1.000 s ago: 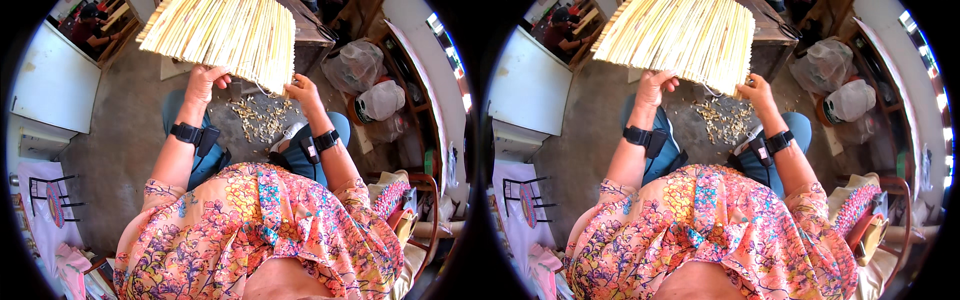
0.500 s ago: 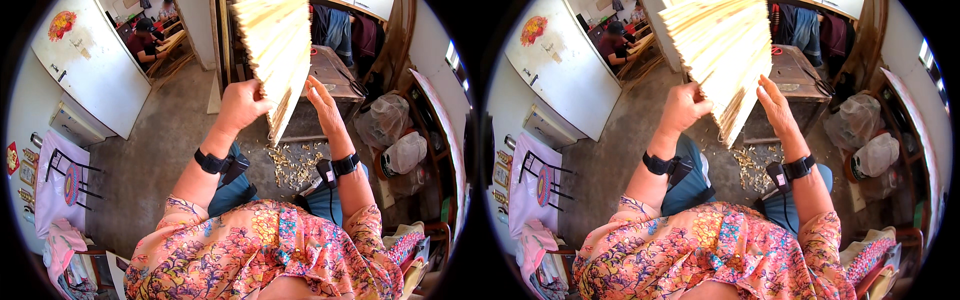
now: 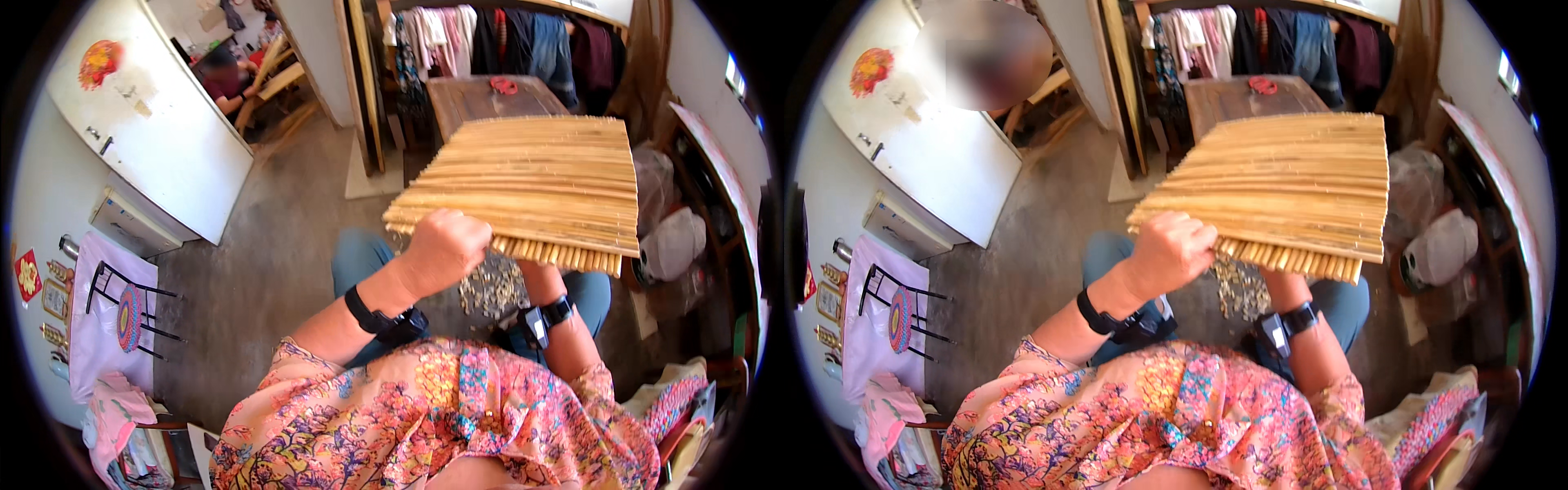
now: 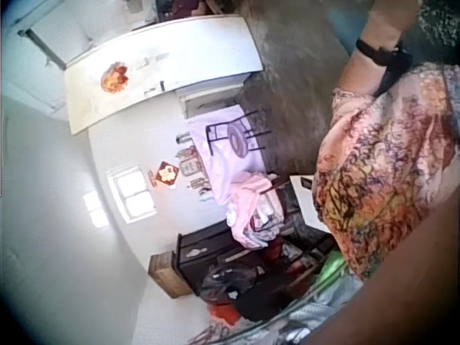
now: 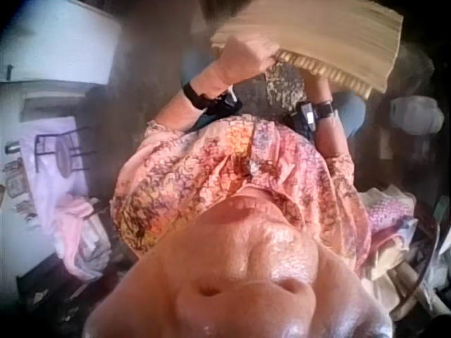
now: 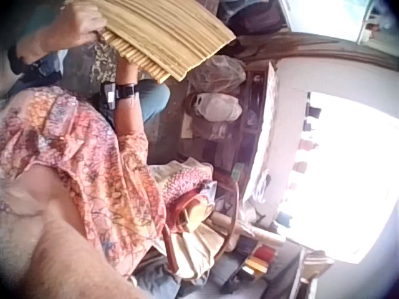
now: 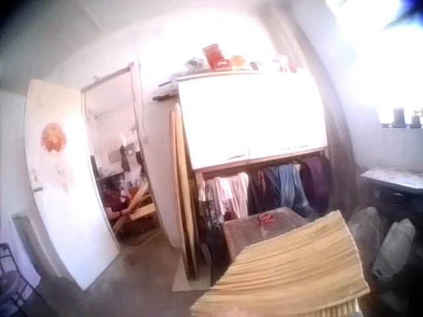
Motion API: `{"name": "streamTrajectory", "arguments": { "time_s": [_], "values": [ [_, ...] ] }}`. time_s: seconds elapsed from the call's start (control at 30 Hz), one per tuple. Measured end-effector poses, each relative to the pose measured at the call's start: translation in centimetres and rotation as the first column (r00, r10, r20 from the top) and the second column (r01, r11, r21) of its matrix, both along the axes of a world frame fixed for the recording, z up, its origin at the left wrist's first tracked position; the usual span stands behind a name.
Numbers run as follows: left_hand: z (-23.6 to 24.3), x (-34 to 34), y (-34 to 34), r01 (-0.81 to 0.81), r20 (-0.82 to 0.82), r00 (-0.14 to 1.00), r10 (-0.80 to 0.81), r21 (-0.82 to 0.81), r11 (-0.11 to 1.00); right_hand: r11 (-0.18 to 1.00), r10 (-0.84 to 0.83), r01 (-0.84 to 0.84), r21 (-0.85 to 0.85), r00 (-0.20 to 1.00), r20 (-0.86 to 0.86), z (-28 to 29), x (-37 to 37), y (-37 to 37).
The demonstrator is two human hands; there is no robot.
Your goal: The person weaves a bamboo mat by threading a long string through small bamboo slats and tying knots to secure them.
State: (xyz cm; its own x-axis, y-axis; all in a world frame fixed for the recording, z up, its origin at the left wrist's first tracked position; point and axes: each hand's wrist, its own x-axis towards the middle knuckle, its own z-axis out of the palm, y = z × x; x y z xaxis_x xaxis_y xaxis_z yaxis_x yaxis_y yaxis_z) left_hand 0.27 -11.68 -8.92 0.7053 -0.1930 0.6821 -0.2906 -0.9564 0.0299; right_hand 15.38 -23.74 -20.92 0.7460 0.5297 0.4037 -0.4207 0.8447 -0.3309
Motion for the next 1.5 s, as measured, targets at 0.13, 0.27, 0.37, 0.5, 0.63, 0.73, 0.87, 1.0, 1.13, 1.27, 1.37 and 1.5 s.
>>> {"name": "streamTrajectory", "arguments": {
  "time_s": [0.13, 0.27, 0.37, 0.5, 0.63, 0.73, 0.87, 1.0, 1.13, 1.27, 1.37, 1.5],
  "values": [
    [-0.5, -0.8, -0.2, -0.041, 0.027, 0.999, 0.042, -0.044, 0.998, 0.974, 0.194, -0.181, 0.134, 0.977, -0.093, -0.6, 0.1, -1.3],
    [-1.5, -0.8, 1.3, -0.055, 0.016, 0.998, 0.058, -0.157, 0.986, 0.948, 0.274, -0.245, 0.204, 0.953, -0.128, -1.0, 0.7, -1.5],
    [-3.0, -0.2, 1.3, -0.007, 0.008, 1.0, 0.009, -0.195, 0.981, 0.94, 0.291, -0.256, 0.223, 0.947, -0.136, -1.4, 0.9, -1.9],
    [-4.7, 0.0, 1.2, -0.031, -0.056, 0.998, 0.021, -0.182, 0.983, 0.929, 0.315, -0.274, 0.249, 0.938, -0.142, -1.5, 0.6, -2.3],
    [-4.9, 0.0, 0.3, -0.046, 0.043, 0.998, 0.054, -0.154, 0.987, 0.915, 0.34, -0.293, 0.279, 0.93, -0.138, -1.6, 0.7, -2.4],
    [-4.1, -0.2, -0.3, -0.055, 0.091, 0.994, 0.066, -0.116, 0.992, 0.902, 0.36, -0.31, 0.302, 0.925, -0.125, -1.6, 0.9, -2.3],
    [-3.9, 0.2, -0.7, -0.066, 0.093, 0.993, 0.076, -0.102, 0.993, 0.997, 0.064, -0.068, -0.019, 0.983, -0.169, -1.0, 0.3, -2.2],
    [-3.0, 1.1, -1.2, -0.072, 0.057, 0.995, 0.076, -0.07, 0.995, 0.983, 0.176, -0.16, 0.088, 0.958, -0.228, -0.9, 0.9, -2.5],
    [-2.2, 1.9, -1.4, -0.056, -0.002, 0.998, 0.056, -0.076, 0.996, 0.991, 0.136, -0.136, 0.011, 0.981, -0.142, -0.1, 1.1, -2.5],
    [-0.1, 3.0, -1.5, -0.032, -0.036, 0.999, 0.027, -0.139, 0.99, 0.933, -0.12, 0.053, -0.356, 0.978, -0.169, 1.7, 0.6, -3.1],
    [1.6, 3.7, -1.1, -0.027, -0.044, 0.999, 0.019, -0.179, 0.983, 0.775, -0.278, 0.199, -0.6, 0.96, -0.041, 3.2, -0.8, -3.7],
    [3.1, 5.1, -0.7, 0.022, 0.017, 1.0, -0.02, -0.117, 0.993, 0.591, -0.374, 0.494, -0.638, 0.868, 0.326, 4.1, -1.8, -5.0]
  ]
}}
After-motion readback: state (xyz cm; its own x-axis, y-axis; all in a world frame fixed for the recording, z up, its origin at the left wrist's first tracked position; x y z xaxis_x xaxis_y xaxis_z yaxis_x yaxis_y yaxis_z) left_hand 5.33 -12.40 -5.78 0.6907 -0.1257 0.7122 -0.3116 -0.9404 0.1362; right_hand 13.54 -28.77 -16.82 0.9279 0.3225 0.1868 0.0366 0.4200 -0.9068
